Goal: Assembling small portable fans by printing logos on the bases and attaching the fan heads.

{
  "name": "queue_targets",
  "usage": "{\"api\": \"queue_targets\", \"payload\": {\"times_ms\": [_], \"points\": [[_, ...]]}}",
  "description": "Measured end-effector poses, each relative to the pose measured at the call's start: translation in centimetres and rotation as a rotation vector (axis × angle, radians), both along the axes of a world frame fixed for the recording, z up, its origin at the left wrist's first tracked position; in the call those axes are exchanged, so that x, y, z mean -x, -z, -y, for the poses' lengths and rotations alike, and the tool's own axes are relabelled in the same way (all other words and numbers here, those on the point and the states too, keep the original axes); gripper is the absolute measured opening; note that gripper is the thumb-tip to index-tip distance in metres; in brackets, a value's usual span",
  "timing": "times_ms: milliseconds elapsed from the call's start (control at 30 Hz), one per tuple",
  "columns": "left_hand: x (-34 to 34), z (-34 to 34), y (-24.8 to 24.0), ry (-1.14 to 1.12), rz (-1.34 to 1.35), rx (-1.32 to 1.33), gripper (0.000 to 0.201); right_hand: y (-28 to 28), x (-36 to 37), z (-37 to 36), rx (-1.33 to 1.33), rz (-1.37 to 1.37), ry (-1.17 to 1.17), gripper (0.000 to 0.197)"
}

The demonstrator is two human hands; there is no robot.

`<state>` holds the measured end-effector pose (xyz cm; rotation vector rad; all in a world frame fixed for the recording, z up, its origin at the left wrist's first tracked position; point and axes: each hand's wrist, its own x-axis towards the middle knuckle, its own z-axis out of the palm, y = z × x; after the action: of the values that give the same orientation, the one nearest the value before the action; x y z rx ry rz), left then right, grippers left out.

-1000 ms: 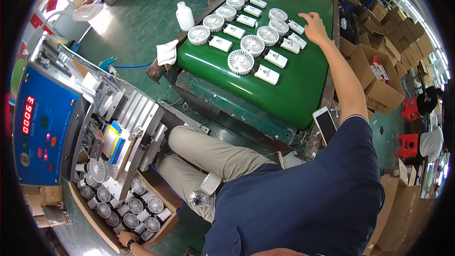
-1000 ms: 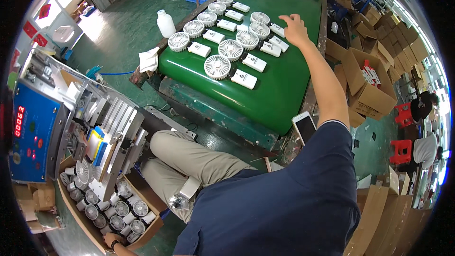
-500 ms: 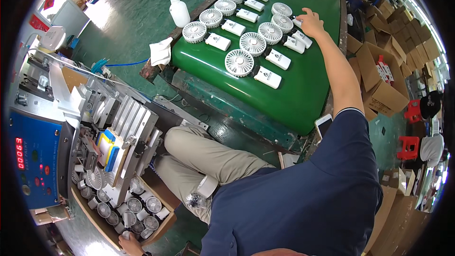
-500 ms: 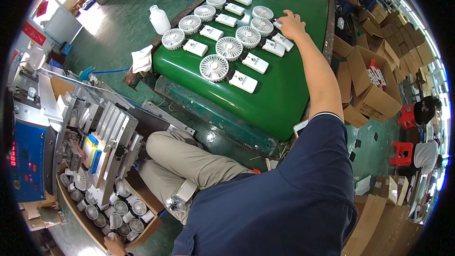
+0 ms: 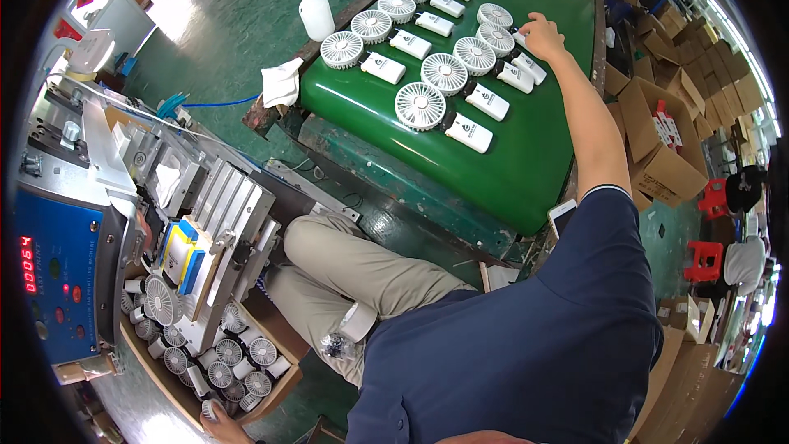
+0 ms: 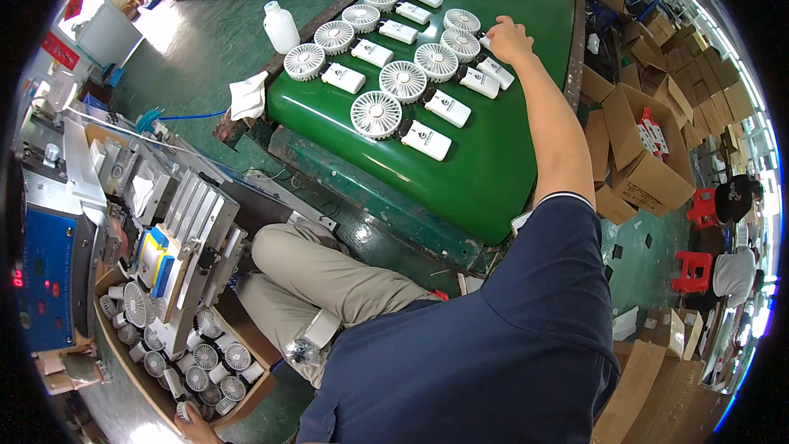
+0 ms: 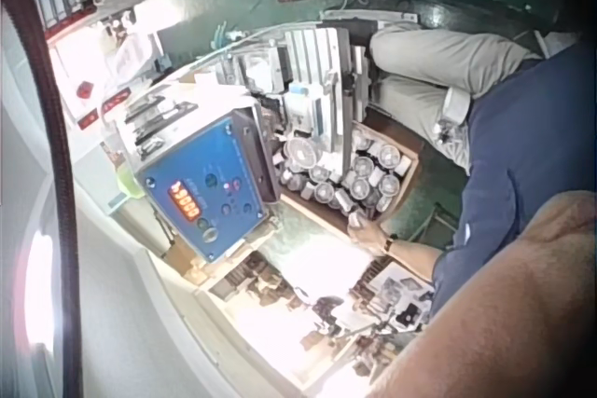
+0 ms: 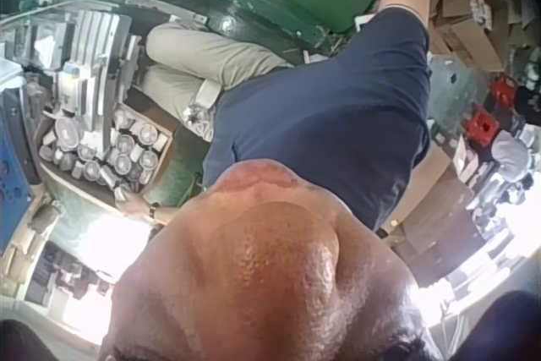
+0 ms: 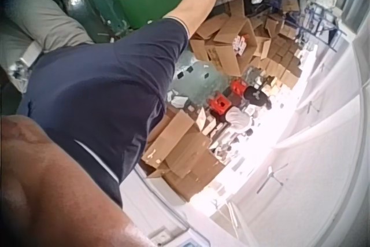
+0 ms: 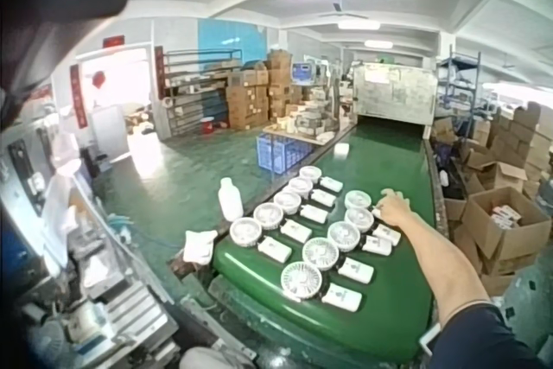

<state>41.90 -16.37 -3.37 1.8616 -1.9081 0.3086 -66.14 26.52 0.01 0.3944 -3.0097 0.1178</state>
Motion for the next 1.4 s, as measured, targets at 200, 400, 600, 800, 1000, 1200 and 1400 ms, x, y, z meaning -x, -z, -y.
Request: {"api": "queue_targets", "payload": {"times_ms": [200,400,600,800,1000,1200,1400], "points": [[4.0,-1.5,-1.5,-0.049,-0.116,-0.005,0.044,0.5,0.1,0.1,0.027,-0.013,0.012,0.03],[5.0,-2.2,-2.3,-0.07,-0.19,-0.003,0.04,0.6,-0.1,0.3,0.028,-0.017,0.013,0.029],[4.1,-2.1,-1.8,-0.066,-0.167,0.028,0.042,0.6,-0.3,0.8,0.028,-0.013,0.03,0.028],[2.3,-1.9,-0.8,-0.063,-0.186,0.025,0.044,0.0,-0.2,0.6,0.022,-0.025,0.023,0.027],[0.6,-2.5,-0.2,-0.06,-0.26,-0.025,0.045,0.2,-0.3,0.4,0.026,-0.046,0.022,0.027],[-0.6,-2.5,0.3,-0.052,-0.332,-0.079,0.046,0.3,-0.5,0.7,0.03,-0.032,0.024,0.029],[-0.6,-0.6,1.1,-0.03,-0.413,-0.127,0.048,-0.3,-0.6,-0.7,0.017,-0.116,0.029,0.031]]}}
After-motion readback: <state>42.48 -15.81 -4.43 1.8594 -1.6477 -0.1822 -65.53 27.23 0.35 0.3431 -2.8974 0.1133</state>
